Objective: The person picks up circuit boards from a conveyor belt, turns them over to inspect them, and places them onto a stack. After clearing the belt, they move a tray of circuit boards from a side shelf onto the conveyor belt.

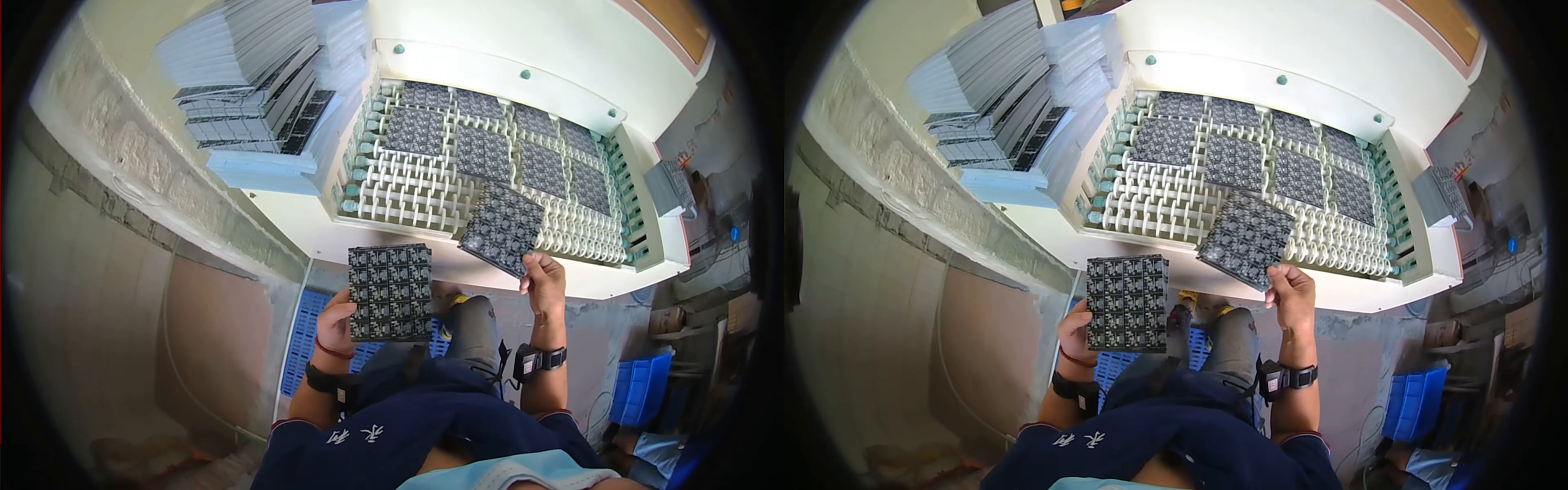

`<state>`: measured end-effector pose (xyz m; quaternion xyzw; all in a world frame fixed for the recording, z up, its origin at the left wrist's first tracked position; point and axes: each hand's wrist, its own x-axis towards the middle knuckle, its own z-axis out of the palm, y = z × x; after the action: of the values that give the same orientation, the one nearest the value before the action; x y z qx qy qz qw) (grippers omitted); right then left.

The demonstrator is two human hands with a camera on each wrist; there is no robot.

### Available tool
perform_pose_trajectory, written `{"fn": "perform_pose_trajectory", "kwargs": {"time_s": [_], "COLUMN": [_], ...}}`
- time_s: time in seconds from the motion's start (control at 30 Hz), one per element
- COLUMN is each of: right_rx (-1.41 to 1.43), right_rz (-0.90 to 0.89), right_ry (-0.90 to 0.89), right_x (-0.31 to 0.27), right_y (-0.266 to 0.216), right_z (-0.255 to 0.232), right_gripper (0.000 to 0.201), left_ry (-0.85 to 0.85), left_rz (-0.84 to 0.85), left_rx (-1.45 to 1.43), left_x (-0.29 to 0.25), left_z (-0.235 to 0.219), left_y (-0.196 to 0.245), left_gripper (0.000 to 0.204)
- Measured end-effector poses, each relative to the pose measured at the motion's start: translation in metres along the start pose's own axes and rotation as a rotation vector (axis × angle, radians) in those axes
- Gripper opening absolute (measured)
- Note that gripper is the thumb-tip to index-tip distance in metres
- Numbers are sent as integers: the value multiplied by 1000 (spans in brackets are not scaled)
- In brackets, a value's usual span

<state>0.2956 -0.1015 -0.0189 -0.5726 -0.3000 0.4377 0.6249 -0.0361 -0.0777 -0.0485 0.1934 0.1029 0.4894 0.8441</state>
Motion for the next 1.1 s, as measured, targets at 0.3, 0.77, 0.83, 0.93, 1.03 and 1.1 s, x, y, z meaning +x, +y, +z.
{"fn": "perform_pose_trajectory", "kwargs": {"time_s": [0.3,0.77,0.83,0.93,1.03,1.1], "right_rx": [-47,-278,-658,-574,-299,-258], "right_rz": [70,-56,-266,-268,110,156], "right_ry": [-212,-15,73,52,-294,-363], "right_x": [18,43,39,11,-23,-32], "right_y": [-2,-18,-16,-17,-15,-3], "right_z": [94,28,21,26,43,47], "right_gripper": [14,20,21,24,21,15], "left_ry": [80,112,75,76,58,51], "left_rz": [69,-5,11,-3,-22,-25], "left_rx": [112,211,226,251,271,279], "left_x": [-19,11,18,27,35,42], "left_z": [12,10,13,20,27,34], "left_y": [6,-9,-15,-22,-30,-35], "left_gripper": [49,38,36,35,35,35]}}
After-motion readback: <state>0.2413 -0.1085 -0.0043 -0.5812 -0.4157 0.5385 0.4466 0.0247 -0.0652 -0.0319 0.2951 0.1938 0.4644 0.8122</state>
